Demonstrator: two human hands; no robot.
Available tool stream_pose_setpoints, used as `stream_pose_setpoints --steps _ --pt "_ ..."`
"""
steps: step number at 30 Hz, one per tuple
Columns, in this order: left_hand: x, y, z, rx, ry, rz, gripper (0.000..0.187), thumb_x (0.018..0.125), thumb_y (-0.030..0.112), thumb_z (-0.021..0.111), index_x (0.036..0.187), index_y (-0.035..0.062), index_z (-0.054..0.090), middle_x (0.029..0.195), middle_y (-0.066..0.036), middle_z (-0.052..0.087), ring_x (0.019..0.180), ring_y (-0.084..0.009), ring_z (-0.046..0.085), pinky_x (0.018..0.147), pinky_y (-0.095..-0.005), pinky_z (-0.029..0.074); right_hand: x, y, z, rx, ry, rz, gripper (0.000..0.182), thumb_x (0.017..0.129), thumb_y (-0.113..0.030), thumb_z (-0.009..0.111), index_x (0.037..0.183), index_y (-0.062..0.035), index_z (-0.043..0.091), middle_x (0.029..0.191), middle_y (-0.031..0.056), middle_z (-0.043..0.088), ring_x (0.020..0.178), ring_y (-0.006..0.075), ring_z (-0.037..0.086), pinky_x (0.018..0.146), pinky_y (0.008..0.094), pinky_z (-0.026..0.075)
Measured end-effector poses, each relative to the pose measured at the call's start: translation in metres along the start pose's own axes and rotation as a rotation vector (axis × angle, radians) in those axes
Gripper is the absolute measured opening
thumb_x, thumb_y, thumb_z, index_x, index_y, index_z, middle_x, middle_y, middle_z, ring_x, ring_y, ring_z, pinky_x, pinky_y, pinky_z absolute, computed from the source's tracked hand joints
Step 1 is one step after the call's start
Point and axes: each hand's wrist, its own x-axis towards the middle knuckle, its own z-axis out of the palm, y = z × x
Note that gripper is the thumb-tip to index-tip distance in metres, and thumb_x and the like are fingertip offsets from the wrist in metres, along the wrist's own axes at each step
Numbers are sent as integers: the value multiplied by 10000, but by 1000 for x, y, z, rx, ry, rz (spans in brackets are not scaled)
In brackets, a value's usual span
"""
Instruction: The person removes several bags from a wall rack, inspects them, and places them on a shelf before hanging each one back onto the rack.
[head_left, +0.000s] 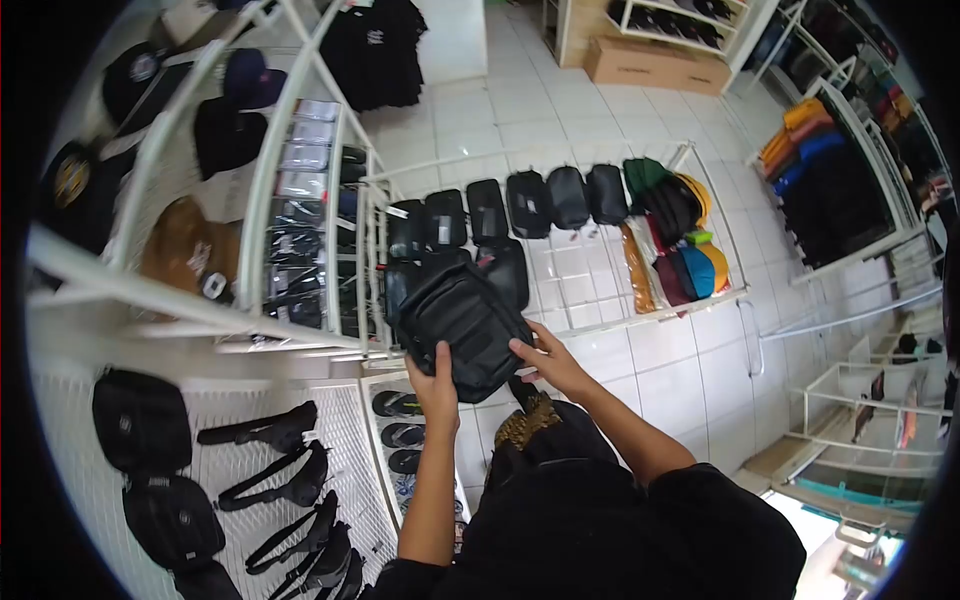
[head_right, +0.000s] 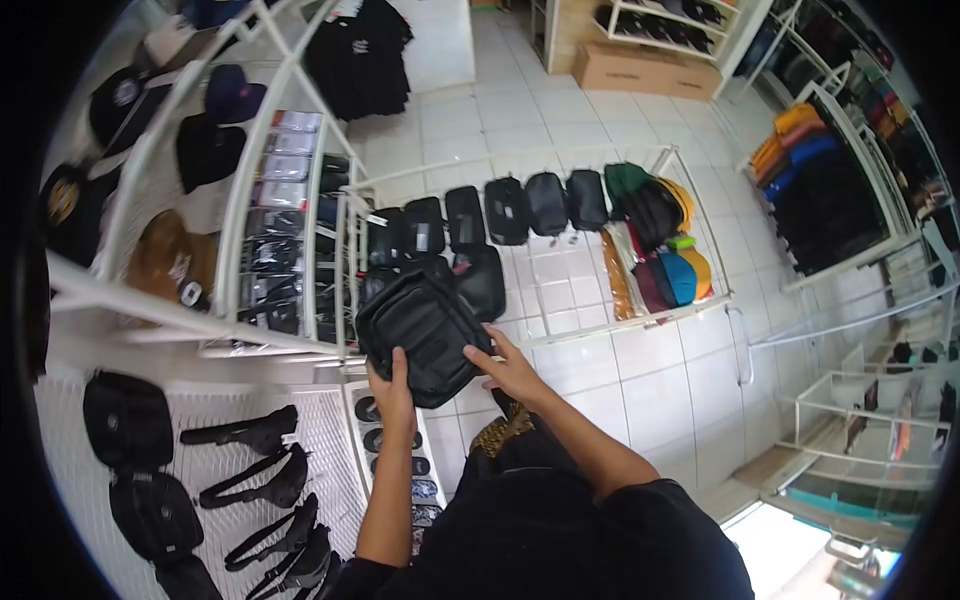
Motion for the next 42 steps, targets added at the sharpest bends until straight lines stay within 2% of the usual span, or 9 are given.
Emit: stream_pose_setpoints --steps 6,12,24,27,31,35,36,39,42 --pt "52 -47 91 219 -234 -94 711 912 324 723 1414 -56 394 1355 -198 523 1231 -267 514 1062 -334 376 43 41 -56 381 425 93 775 853 -169 778 1464 -12 329 1104 175 615 904 222 672 696 311 590" --pt "104 -156 126 528 -525 -177 1035 876 438 726 1561 -13 95 1519 -341 313 1419 -394 350 1130 -408 320 127 104 -129 312 683 5 712 841 -156 771 1415 -2 379 1013 114 656 846 168 653 637 270 551" --pt "119 -251 111 766 -608 -327 888 931 498 631 1555 32 204 1424 -344 441 1294 -414 510 1034 -434 434 289 195 -196 166 1074 358 779 804 -118 779 1476 -86 385 1316 197 557 1036 286 641 677 340 589" --pt "113 -243 108 794 -622 -315 854 938 493 624 1544 30 239 1389 -332 482 1244 -402 560 993 -422 470 307 221 -209 94 1027 374 689 811 -64 770 1403 -11 422 1150 202 611 870 280 672 589 340 618" --pt "107 -230 111 758 -607 -386 805 967 473 585 1514 -28 273 1352 -308 518 1156 -369 608 983 -418 475 312 236 -224 71 821 363 590 835 -77 760 1330 21 454 1040 182 644 777 241 681 540 314 602" --pt "106 -230 109 747 -630 -379 789 963 459 595 1514 -15 286 1359 -302 517 1157 -370 609 978 -421 478 301 225 -225 -325 810 442 824 823 -358 788 1442 7 385 1125 267 600 824 289 686 542 340 594" --pt "107 -229 108 747 -637 -362 781 961 451 600 1514 -7 292 1363 -302 514 1157 -369 611 975 -422 480 302 217 -222 -536 863 538 950 804 -473 769 1495 -3 319 1205 320 556 969 373 657 718 413 596" --pt "110 -214 101 674 -610 -336 751 960 425 607 1515 16 306 1370 -304 509 1160 -370 610 971 -424 482 282 189 -197 -509 941 295 932 830 -411 743 1526 -26 256 1369 385 387 1222 503 495 1039 508 418" --pt "109 -178 85 618 -552 -264 714 957 377 631 1503 25 335 1357 -299 525 1168 -362 608 965 -418 488 261 186 -163 -683 821 -114 807 821 -328 750 1444 8 363 1238 328 517 1125 439 554 960 472 473"
